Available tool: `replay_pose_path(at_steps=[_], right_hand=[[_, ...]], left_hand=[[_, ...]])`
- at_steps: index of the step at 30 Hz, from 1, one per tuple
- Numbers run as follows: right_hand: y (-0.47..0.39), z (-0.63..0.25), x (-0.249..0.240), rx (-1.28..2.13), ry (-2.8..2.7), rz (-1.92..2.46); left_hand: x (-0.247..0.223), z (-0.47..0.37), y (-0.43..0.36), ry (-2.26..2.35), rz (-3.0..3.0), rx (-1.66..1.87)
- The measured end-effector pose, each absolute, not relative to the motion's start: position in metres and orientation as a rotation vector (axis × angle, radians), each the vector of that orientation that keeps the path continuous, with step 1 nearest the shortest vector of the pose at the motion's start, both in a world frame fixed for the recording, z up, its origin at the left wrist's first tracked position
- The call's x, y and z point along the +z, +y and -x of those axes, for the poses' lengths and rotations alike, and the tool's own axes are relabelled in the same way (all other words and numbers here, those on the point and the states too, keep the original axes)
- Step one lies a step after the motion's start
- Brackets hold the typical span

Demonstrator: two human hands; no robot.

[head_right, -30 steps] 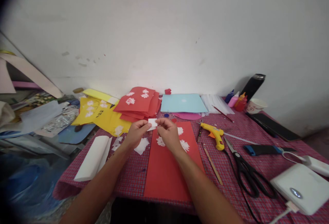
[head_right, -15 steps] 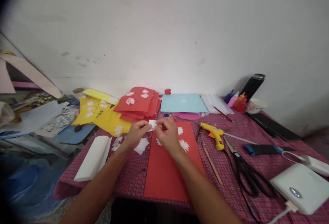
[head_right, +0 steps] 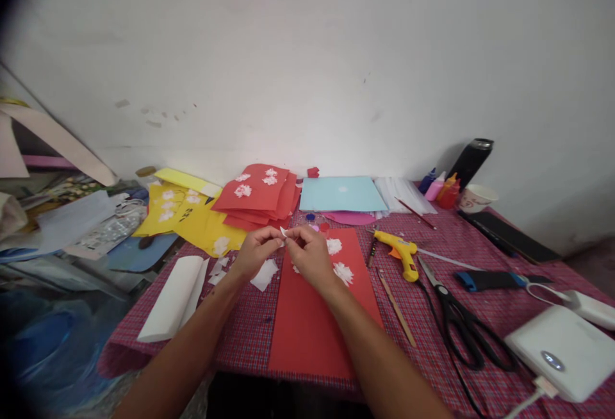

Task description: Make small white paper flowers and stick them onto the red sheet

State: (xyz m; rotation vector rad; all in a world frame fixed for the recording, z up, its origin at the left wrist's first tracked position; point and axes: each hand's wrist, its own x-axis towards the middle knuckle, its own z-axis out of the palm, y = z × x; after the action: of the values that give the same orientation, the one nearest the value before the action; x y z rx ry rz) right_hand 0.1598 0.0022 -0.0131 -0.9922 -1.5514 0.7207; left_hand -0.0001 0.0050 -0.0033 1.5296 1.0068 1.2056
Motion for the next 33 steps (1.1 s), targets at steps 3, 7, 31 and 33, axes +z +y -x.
replay_pose_path(at_steps=[3, 7, 31, 33], right_hand=[[0.003, -0.16, -0.015, 0.74, -1.543, 0.985], [0.002, -0.159, -0.014, 0.743, -1.55, 0.973], [-0.001, -0.158, -0.011, 0.659, -1.607, 0.982], [-0.001, -0.158, -0.011, 0.655, -1.606, 0.984]], left_hand=[[-0.003, 0.0, 0.005, 1.037, -1.592, 1.233], [-0.003, -0.001, 0.005, 1.055, -1.61, 1.276], [0.008, -0.003, -0.001, 1.064, -1.596, 1.27], [0.009, -0.003, -0.002, 1.055, -1.587, 1.265]])
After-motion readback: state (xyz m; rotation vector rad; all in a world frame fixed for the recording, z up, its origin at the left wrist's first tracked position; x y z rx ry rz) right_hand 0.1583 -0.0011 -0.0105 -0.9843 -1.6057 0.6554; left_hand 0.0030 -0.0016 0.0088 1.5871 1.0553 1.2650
